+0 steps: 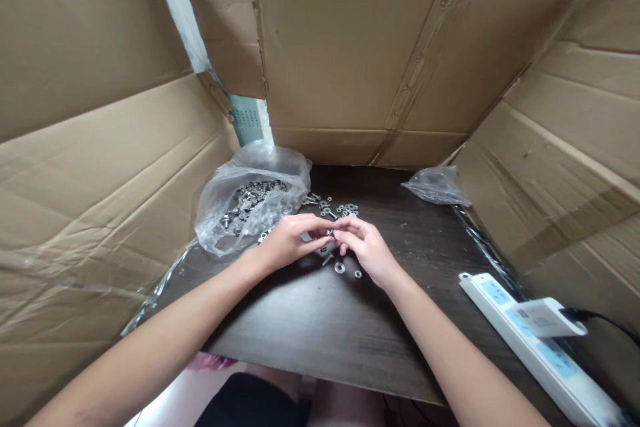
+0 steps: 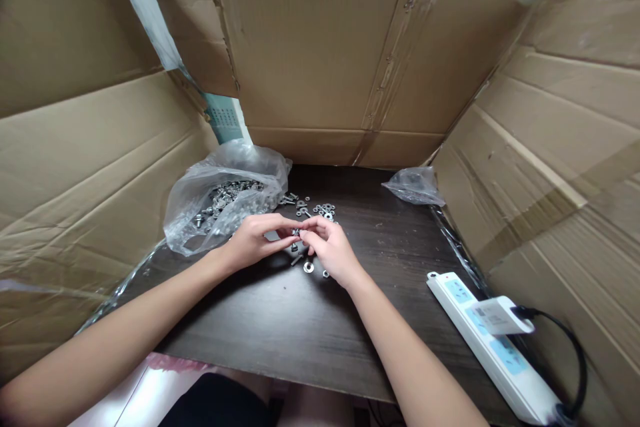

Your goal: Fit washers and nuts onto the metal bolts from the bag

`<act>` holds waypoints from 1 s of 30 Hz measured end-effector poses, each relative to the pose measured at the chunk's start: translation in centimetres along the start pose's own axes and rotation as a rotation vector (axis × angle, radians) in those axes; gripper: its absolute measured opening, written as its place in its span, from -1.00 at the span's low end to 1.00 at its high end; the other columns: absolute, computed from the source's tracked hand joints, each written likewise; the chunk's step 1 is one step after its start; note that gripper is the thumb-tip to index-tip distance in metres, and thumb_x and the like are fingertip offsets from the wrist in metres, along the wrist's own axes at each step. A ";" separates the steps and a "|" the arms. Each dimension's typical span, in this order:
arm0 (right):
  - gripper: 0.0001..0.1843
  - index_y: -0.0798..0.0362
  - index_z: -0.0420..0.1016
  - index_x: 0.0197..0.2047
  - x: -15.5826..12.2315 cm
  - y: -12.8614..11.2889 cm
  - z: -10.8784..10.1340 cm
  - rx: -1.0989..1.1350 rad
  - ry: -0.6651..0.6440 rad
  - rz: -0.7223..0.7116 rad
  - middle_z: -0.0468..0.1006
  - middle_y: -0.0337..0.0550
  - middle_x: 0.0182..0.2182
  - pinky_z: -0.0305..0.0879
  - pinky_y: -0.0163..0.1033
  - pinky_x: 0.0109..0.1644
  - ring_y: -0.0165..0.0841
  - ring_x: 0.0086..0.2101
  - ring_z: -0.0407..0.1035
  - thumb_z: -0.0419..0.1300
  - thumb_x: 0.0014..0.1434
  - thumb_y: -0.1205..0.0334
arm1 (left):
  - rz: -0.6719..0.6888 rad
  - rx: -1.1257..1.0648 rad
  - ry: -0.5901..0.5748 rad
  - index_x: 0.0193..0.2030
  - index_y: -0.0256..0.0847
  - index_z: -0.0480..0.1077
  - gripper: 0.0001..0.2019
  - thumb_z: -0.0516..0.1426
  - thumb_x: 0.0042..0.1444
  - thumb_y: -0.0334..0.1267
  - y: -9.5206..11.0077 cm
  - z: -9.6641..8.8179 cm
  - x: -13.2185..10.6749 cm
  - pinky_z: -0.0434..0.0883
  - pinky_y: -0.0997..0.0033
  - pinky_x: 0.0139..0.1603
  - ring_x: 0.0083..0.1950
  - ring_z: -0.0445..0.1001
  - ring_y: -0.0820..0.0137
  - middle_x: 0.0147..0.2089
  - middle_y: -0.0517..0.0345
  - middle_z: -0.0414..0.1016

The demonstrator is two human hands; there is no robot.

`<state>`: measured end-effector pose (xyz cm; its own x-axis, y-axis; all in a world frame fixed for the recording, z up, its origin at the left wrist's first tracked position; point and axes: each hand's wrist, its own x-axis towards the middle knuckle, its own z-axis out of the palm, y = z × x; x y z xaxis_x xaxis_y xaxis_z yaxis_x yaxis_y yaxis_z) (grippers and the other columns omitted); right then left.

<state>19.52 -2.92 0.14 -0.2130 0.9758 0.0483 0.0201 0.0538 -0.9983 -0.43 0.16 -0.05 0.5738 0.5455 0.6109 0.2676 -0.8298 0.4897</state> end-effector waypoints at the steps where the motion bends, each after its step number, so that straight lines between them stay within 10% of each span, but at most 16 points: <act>1: -0.73 0.09 0.51 -0.22 0.0 -0.1 -0.1 -0.023 -0.011 -0.012 0.51 -0.19 -0.41 0.31 -0.30 -0.39 -0.43 -0.49 0.30 0.29 0.09 0.08 | 0.007 0.005 0.001 0.01 -0.23 0.54 -0.79 0.21 0.30 -0.24 0.0 0.0 0.0 0.49 0.51 -0.21 -0.32 0.56 0.47 -0.30 0.13 0.60; 19: -0.69 0.00 0.46 -0.02 -0.8 -1.1 -0.7 -0.284 0.036 -0.347 0.46 -0.08 -0.11 0.37 -0.23 -0.24 -0.27 -0.19 0.38 0.20 0.13 0.23 | -0.166 -0.113 0.101 -0.13 -0.28 0.51 -0.80 0.27 0.23 -0.18 0.9 0.0 0.2 0.52 0.52 -0.31 -0.38 0.53 0.47 -0.34 0.15 0.58; 25: -0.72 0.06 0.53 -0.37 -0.8 -1.1 -1.1 -0.504 0.027 -0.337 0.44 -0.03 -0.11 0.37 -0.14 -0.11 -0.21 -0.13 0.39 0.06 0.27 0.18 | -0.146 -0.120 0.091 -0.16 -0.28 0.52 -0.80 0.29 0.21 -0.17 1.0 0.0 0.2 0.54 0.52 -0.29 -0.37 0.56 0.46 -0.33 0.14 0.60; 30: -0.71 0.03 0.56 -0.12 -0.8 -1.3 -1.3 -0.328 0.046 -0.419 0.44 -0.03 -0.05 0.37 -0.14 -0.10 -0.20 -0.12 0.38 0.07 0.19 0.19 | -0.100 -0.120 0.109 -0.16 -0.29 0.52 -0.84 0.32 0.17 -0.26 1.0 0.0 0.3 0.52 0.57 -0.31 -0.41 0.55 0.51 -0.37 0.19 0.59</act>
<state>20.93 -3.49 1.49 -0.2254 0.8644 0.4494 0.2486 0.4970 -0.8313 -0.03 -0.52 0.60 0.4597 0.6397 0.6160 0.2209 -0.7542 0.6183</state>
